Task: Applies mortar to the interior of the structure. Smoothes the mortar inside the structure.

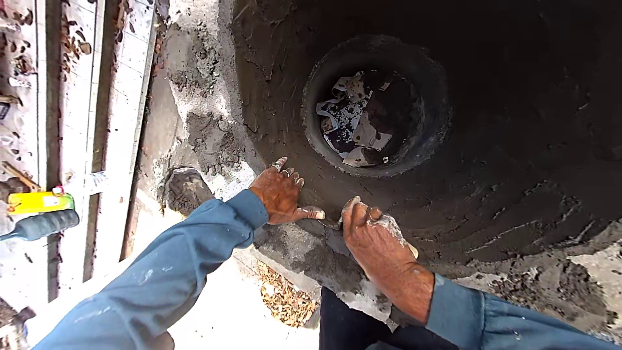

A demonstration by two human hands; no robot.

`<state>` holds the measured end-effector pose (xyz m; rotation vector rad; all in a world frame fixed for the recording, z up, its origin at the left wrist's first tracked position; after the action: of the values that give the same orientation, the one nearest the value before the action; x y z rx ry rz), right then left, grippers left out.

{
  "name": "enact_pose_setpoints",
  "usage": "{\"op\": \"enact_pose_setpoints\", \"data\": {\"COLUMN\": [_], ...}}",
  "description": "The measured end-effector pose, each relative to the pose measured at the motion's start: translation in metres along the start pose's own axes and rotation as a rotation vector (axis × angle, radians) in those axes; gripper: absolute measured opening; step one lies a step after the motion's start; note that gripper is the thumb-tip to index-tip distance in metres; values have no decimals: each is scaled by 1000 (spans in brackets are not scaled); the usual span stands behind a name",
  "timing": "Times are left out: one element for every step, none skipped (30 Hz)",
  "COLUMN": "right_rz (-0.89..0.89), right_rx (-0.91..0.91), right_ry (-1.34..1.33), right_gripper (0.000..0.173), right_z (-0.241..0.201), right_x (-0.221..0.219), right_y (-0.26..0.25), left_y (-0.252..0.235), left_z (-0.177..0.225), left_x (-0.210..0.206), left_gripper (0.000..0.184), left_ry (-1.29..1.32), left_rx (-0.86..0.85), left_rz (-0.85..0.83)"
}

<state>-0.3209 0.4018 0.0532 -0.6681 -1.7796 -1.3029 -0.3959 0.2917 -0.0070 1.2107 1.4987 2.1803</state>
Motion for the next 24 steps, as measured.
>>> {"op": "enact_pose_setpoints", "data": {"right_rz": [-88,-166,-255,-354,-418,-442,-450,-438,-422,-413,-409,-407,-401,-399,-390,-378,-359,-344,-330,-312,-298,-281,-263,-245], "right_rx": [-2,-6,-10,-24,-48,-77,-109,-135,-157,-174,-186,-193,-192,-187,-176,-162,-151,-143,-135,-125,-108,-83,-53,-19], "right_ry": [-45,-86,-124,-162,-205,-251,-300,-359,-429,-507,-586,-664,-727,-774,-806,-830,-855,-890,-927,-957,-975,-987,-990,-976], "right_gripper": [35,35,36,38,41,41,40,39,37,36,34,32,32,35,40,45,48,49,48,46,45,45,44,44], "right_z": [8,18,30,42,54,67,78,86,91,93,91,88,83,77,72,66,61,58,55,54,51,48,45,42], "right_x": [-4,-7,-9,-12,-17,-23,-30,-36,-42,-48,-54,-60,-66,-72,-76,-78,-79,-79,-79,-78,-77,-77,-77,-77], "right_y": [3,5,7,8,8,7,5,2,-1,-5,-10,-16,-22,-28,-34,-40,-46,-50,-54,-57,-59,-61,-63,-65], "left_y": [0,-1,-1,0,0,1,3,5,8,12,17,23,31,39,48,57,65,73,79,82,85,87,87,86], "left_z": [0,0,0,0,-1,0,0,1,2,3,4,6,8,10,11,12,11,10,9,9,9,10,11,12], "left_x": [-1,-1,-1,-2,-2,-1,-1,1,3,5,7,10,13,16,18,19,18,16,13,9,3,-3,-11,-17], "left_gripper": [119,120,121,122,122,123,123,121,120,118,116,113,109,105,103,100,98,96,95,94,92,92,92,93], "left_ry": [-9,-11,-5,0,3,10,14,23,32,38,41,43,40,39,47,59,71,93,115,136,151,171,198,226], "left_rx": [-8,-12,-14,-13,-16,-19,-24,-30,-31,-25,-24,-26,-34,-40,-41,-30,-9,14,37,61,90,127,165,197], "left_rz": [-2,-7,-7,-5,16,36,52,71,86,112,167,242,353,461,554,624,682,737,784,822,856,885,910,937]}}
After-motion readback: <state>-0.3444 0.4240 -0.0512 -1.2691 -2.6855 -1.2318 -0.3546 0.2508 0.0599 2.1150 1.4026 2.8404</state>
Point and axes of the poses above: each hand's wrist, its own y-axis away from the middle knuckle, its own x-axis out of the back of the hand, z = x × y, the point moved 10 cm from there along -y, towards the middle knuckle, and after that the axes turned 10 degrees about z, right-handed, at the moved point
